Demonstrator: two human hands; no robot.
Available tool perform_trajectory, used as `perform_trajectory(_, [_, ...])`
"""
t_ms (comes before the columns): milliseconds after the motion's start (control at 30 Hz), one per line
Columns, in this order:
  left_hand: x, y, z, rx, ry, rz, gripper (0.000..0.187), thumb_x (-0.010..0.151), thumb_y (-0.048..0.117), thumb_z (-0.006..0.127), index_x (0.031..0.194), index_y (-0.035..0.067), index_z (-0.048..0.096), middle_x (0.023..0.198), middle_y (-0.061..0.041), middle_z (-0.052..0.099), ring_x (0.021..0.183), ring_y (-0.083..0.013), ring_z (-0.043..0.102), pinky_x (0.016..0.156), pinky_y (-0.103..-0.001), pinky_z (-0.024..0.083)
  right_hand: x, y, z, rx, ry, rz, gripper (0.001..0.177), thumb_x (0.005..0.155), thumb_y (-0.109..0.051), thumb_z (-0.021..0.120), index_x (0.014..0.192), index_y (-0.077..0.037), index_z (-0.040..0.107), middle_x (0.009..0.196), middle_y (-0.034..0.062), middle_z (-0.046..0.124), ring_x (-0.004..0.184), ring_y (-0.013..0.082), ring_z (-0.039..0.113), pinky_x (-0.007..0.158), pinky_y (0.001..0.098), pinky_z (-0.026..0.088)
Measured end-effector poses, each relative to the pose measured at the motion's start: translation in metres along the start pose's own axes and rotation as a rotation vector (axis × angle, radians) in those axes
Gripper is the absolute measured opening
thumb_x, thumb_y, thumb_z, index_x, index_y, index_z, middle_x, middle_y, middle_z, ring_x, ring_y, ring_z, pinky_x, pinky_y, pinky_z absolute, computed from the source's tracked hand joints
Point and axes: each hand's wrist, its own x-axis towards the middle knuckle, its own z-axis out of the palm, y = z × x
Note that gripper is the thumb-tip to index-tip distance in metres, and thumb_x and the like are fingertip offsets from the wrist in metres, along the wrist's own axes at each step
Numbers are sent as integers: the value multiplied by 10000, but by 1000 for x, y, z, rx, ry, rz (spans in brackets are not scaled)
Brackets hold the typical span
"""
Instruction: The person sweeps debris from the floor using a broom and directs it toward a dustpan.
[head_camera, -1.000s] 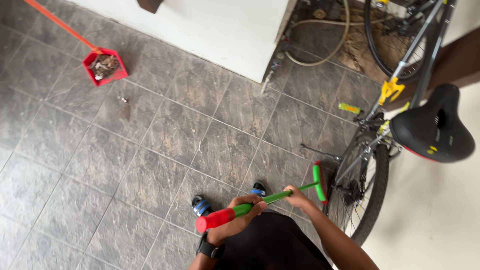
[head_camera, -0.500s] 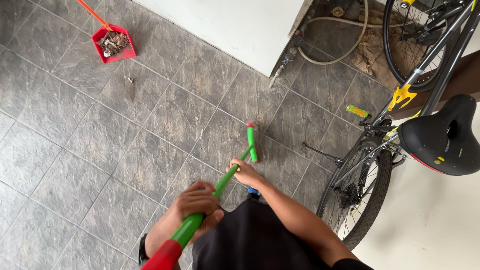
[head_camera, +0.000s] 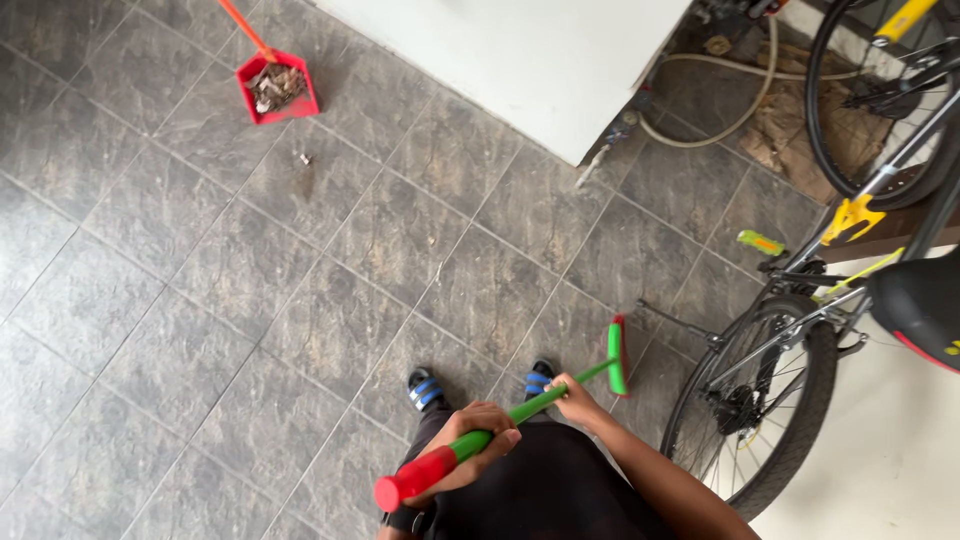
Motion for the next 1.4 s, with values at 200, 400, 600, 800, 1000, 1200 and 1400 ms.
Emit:
perform_trajectory(200, [-38, 19, -76, 159, -23, 283, 274, 904, 23, 688, 696, 26, 510, 700, -104, 531, 780, -326, 570, 885, -404, 452, 52, -54, 106, 56, -32, -38, 269, 982, -344, 686, 1003, -94, 589, 837, 12, 580, 773, 110, 526, 698, 330, 480])
perform_trajectory(400, [-58, 52, -140, 219, -134, 304, 322, 888, 27, 707, 660, 53, 483, 645, -79, 507, 680, -296, 565, 900, -427, 460, 93, -156, 172, 52, -63, -279, 282, 996, -356, 669, 1009, -96, 558, 853, 50, 596, 787, 161, 583, 709, 350, 493])
perform_trajectory(600, [-86, 77, -171, 61, -139, 433, 409, 926, 10, 732, 664, 53, 421, 612, -64, 441, 609, -255, 533, 848, -446, 528, 43, -218, 167, -13, -10, -127, 291, 988, -392, 637, 1017, -133, 509, 839, 97, 640, 780, 229, 684, 699, 386, 515])
perform_trajectory(800, [-59, 42, -154, -6, -202, 325, 120, 959, 16, 678, 855, -19, 630, 842, -125, 677, 861, -314, 709, 1023, -479, 555, 14, -85, 138, 271, 227, -201, 284, 941, -278, 733, 1060, -62, 593, 922, 57, 678, 915, 192, 690, 778, 345, 552])
perform_trajectory(1000, [-24, -26, -65, -119, -376, 89, 118, 974, 106, 691, 1019, -2, 702, 1089, -142, 726, 1084, -314, 703, 967, -425, 554, -54, 18, 63, -74, 345, 129, 444, 986, -287, 716, 1339, -103, 520, 939, 142, 637, 910, 310, 675, 795, 365, 555])
perform_trajectory(1200, [-32, -54, -28, 78, -505, 302, 119, 928, 82, 741, 860, 30, 659, 923, -99, 705, 928, -295, 675, 906, -401, 527, -57, 70, 86, 222, 241, 17, 556, 912, -215, 762, 1333, -96, 419, 1208, 96, 558, 1105, 241, 663, 858, 361, 596])
perform_trajectory(1400, [-53, -11, -61, 85, -415, 433, 252, 828, 37, 752, 721, 65, 526, 726, -82, 519, 744, -289, 552, 866, -433, 469, -29, 25, 162, 249, 218, -273, 267, 997, -95, 622, 1223, -88, 481, 1139, 80, 634, 1109, 213, 700, 910, 322, 582])
